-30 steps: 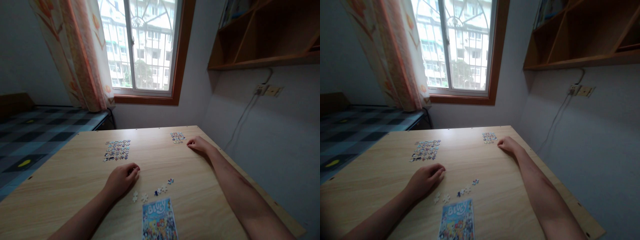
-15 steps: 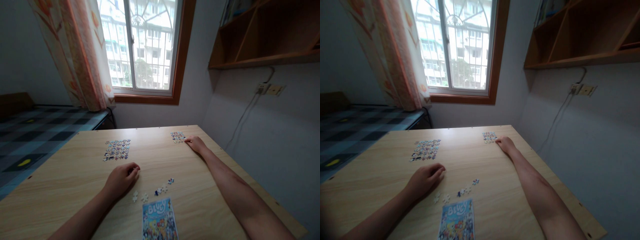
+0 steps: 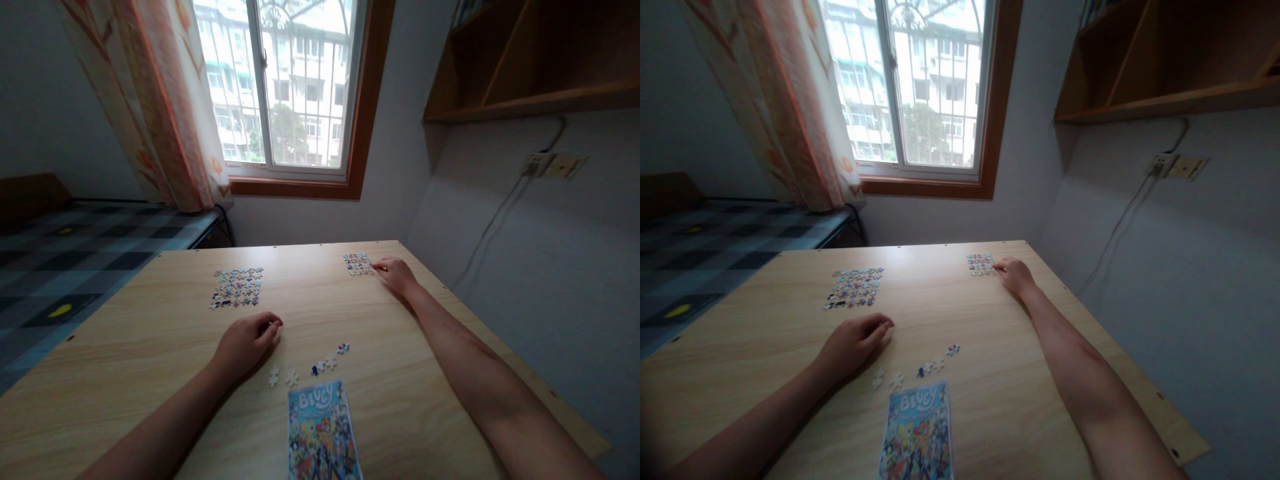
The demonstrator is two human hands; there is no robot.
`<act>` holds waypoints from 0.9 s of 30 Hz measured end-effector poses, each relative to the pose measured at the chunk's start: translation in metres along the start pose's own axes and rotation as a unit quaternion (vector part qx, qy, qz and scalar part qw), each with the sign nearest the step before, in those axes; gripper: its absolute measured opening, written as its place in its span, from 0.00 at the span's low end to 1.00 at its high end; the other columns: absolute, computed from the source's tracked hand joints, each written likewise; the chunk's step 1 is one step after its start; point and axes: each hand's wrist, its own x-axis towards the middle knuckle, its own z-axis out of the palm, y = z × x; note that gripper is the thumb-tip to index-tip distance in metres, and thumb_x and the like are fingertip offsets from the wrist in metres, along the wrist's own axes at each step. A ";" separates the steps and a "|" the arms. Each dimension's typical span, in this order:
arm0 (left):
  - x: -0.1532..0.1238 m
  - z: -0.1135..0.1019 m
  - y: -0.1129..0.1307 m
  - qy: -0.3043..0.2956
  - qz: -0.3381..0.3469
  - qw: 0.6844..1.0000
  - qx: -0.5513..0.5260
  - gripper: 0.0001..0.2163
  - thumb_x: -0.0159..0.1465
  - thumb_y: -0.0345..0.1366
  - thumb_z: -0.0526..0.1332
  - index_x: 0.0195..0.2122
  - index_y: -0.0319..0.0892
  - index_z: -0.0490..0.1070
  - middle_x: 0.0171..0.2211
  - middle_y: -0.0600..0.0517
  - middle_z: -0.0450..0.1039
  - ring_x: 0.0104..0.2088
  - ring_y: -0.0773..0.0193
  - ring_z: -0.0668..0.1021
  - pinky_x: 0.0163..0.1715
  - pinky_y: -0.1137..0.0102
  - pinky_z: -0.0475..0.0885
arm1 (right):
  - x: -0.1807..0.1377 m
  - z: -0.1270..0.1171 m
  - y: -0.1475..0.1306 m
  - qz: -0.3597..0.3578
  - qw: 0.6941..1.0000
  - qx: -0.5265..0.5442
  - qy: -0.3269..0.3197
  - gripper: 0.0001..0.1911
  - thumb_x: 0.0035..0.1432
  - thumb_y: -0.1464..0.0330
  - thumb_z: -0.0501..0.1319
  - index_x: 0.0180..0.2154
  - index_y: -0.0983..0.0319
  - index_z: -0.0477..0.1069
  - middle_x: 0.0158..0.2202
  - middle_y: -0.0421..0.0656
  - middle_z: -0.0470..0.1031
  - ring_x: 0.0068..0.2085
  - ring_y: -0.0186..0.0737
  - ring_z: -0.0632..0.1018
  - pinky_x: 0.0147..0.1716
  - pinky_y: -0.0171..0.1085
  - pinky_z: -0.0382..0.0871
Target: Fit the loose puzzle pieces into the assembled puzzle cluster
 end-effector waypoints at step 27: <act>0.001 -0.002 -0.002 -0.003 0.009 1.000 0.001 0.15 0.64 0.44 0.52 0.37 0.45 0.78 0.35 0.49 0.82 0.35 0.56 0.81 0.37 0.66 0.69 | -0.013 -0.039 -0.094 0.069 0.893 0.012 -0.444 0.06 0.45 0.67 0.69 0.23 0.64 0.77 0.19 0.41 0.73 0.24 0.35 0.73 0.26 0.33 0.63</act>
